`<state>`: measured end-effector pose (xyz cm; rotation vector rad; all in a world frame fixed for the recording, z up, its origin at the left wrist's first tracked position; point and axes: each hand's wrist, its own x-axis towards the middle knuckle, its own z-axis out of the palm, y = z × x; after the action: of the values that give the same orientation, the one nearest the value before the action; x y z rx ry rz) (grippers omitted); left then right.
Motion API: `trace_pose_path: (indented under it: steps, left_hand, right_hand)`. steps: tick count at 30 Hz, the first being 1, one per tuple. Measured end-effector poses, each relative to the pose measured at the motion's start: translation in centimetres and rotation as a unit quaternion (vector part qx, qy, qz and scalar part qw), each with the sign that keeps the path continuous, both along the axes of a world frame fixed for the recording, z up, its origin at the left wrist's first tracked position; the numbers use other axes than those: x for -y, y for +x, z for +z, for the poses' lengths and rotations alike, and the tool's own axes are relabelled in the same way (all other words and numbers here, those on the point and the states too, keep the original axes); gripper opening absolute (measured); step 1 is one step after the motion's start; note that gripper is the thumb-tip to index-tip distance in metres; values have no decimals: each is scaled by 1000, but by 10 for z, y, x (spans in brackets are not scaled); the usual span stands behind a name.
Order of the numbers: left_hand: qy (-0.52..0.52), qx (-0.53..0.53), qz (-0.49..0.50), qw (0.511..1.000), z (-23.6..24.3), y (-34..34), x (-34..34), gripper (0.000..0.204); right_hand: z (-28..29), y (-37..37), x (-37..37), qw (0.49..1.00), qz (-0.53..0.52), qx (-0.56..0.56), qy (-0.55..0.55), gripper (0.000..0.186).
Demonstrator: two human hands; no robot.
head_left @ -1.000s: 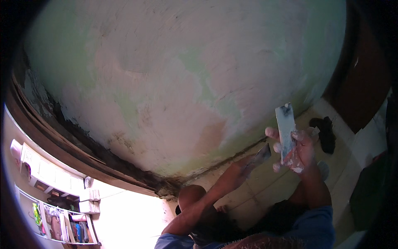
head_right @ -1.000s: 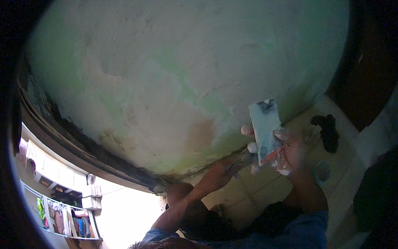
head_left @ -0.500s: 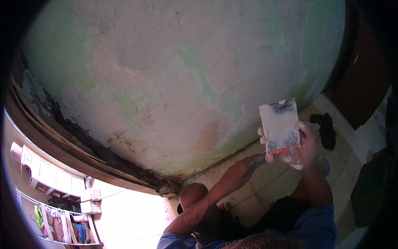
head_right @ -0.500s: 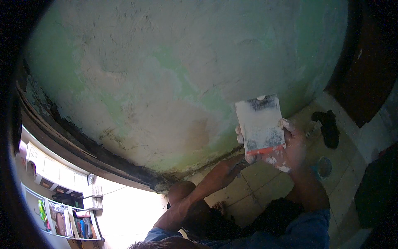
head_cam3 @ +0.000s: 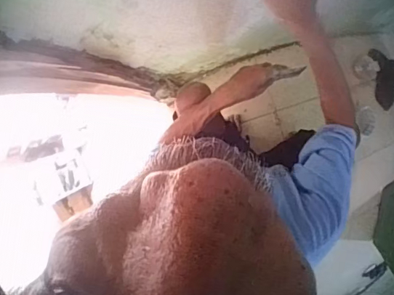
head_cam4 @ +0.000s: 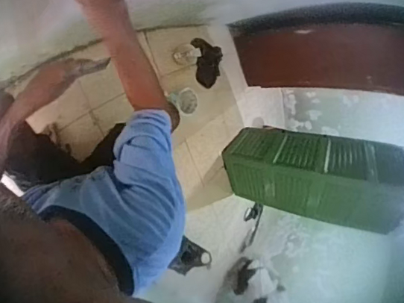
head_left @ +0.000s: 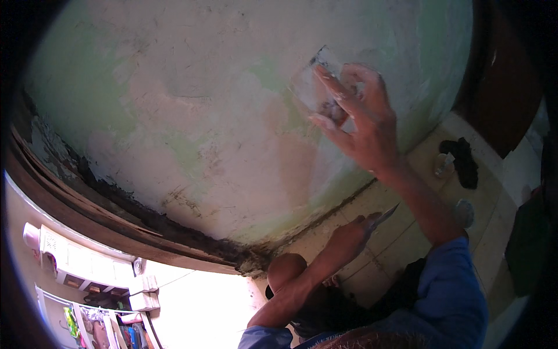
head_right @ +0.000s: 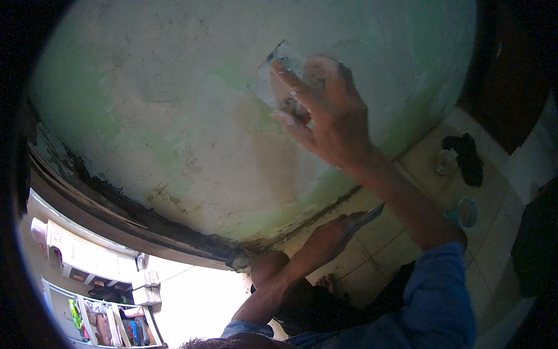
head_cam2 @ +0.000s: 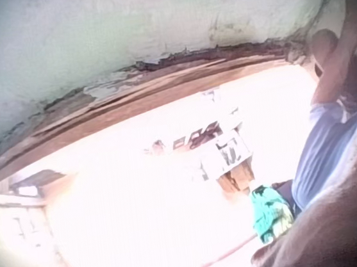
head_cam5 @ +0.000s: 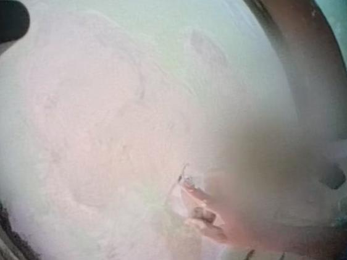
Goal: The person applies putty to a wall and smooths it with a spatula, then uses a smaller tool to scrape debris from the floor joint.
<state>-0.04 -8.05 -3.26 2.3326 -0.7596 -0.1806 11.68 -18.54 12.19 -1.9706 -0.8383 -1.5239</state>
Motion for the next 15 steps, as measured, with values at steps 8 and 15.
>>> trace_pose_path:
  steps: [8,15]
  left_hand:
    - [13,35,5,999,-12,-3,-13,24]
    - [-83,61,47,994,-42,-5,-28,17]
  right_hand:
    - [1,-3,-78,981,-39,-48,185,67]
    - [2,-7,-99,970,-78,-93,211,65]
